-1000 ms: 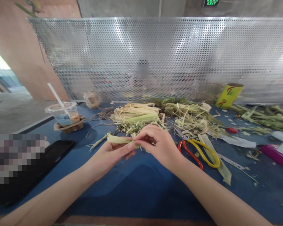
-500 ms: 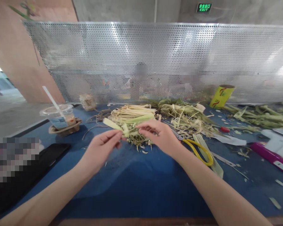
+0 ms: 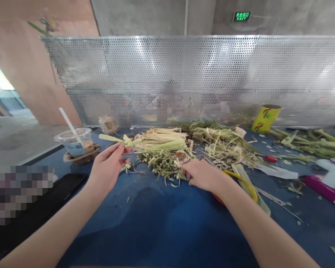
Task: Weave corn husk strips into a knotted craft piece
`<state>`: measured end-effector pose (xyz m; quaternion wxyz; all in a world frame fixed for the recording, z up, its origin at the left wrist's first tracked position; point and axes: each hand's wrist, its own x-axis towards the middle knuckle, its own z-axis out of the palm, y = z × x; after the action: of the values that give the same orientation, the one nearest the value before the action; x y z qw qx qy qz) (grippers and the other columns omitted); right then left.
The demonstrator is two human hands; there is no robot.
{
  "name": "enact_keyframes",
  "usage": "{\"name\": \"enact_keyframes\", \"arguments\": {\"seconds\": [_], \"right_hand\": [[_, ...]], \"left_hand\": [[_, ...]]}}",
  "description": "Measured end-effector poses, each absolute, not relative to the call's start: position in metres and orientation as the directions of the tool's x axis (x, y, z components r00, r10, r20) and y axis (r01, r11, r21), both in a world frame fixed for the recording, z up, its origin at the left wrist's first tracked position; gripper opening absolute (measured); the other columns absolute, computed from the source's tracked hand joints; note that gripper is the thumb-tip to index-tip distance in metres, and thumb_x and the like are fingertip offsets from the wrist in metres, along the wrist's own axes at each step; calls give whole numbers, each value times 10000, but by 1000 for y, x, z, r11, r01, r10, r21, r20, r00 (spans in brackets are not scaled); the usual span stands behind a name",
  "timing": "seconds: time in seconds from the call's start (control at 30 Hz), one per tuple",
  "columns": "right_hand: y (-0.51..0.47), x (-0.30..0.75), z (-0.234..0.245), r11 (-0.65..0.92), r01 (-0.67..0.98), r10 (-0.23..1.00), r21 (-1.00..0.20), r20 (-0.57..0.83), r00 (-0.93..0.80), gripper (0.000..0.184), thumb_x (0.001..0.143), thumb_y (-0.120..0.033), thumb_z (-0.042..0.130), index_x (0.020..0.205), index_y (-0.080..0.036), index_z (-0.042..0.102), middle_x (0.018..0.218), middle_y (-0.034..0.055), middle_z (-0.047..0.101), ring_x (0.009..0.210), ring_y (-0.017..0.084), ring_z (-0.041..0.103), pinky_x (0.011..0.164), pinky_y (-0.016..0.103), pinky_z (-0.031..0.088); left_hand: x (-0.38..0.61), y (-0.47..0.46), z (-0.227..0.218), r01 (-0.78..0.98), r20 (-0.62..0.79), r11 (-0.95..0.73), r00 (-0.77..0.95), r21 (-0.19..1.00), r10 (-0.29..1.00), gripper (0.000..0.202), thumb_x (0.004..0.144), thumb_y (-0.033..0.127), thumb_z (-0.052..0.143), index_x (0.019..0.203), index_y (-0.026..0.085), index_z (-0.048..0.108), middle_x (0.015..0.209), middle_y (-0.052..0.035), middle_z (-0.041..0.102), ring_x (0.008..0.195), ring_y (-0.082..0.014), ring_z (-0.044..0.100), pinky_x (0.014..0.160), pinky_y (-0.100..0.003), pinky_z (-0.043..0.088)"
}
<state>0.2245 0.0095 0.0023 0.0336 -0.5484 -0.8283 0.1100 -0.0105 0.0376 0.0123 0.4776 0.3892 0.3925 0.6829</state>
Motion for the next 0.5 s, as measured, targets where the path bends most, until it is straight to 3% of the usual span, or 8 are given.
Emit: {"name": "enact_keyframes", "arguments": {"seconds": [0.13, 0.27, 0.37, 0.43, 0.5], "right_hand": [[5, 222, 10, 300, 923, 932, -240, -133, -338, 256, 581, -126, 640, 812, -216, 576, 859, 41, 628, 843, 247, 547, 745, 381, 354], [3, 218, 13, 270, 931, 939, -244, -146, -311, 105, 634, -148, 599, 720, -205, 581, 738, 36, 634, 832, 250, 543, 800, 453, 315], [4, 223, 14, 320, 909, 934, -267, -70, -349, 37, 667, -179, 574, 693, -204, 578, 744, 37, 633, 821, 242, 546, 804, 449, 329], [4, 228, 17, 367, 857, 915, -363, -26, -403, 82, 692, -267, 581, 750, -211, 592, 821, 43, 634, 821, 232, 554, 762, 400, 380], [3, 232, 21, 376, 746, 885, -550, -27, -465, 175, 729, -341, 557, 851, -222, 601, 882, 37, 638, 808, 199, 574, 718, 336, 424]], "left_hand": [[-12, 39, 12, -317, 182, -257, -246, 913, 952, 252, 539, 298, 709, 722, 139, 640, 697, -5, 593, 707, -120, 543, 494, -190, 367], [-10, 39, 8, -276, 195, -254, -223, 927, 955, 253, 559, 312, 698, 735, 138, 644, 732, -22, 601, 748, -142, 553, 490, -192, 368], [-9, 39, 6, -259, 192, -251, -232, 933, 953, 247, 572, 314, 691, 740, 139, 645, 750, -29, 602, 769, -151, 557, 487, -187, 371], [-9, 40, 6, -252, 190, -249, -235, 935, 953, 247, 578, 316, 688, 745, 140, 645, 760, -30, 600, 773, -149, 556, 487, -184, 375], [-9, 40, 6, -246, 188, -246, -237, 937, 953, 245, 584, 316, 685, 749, 139, 645, 764, -29, 600, 772, -146, 557, 488, -181, 379]]}}
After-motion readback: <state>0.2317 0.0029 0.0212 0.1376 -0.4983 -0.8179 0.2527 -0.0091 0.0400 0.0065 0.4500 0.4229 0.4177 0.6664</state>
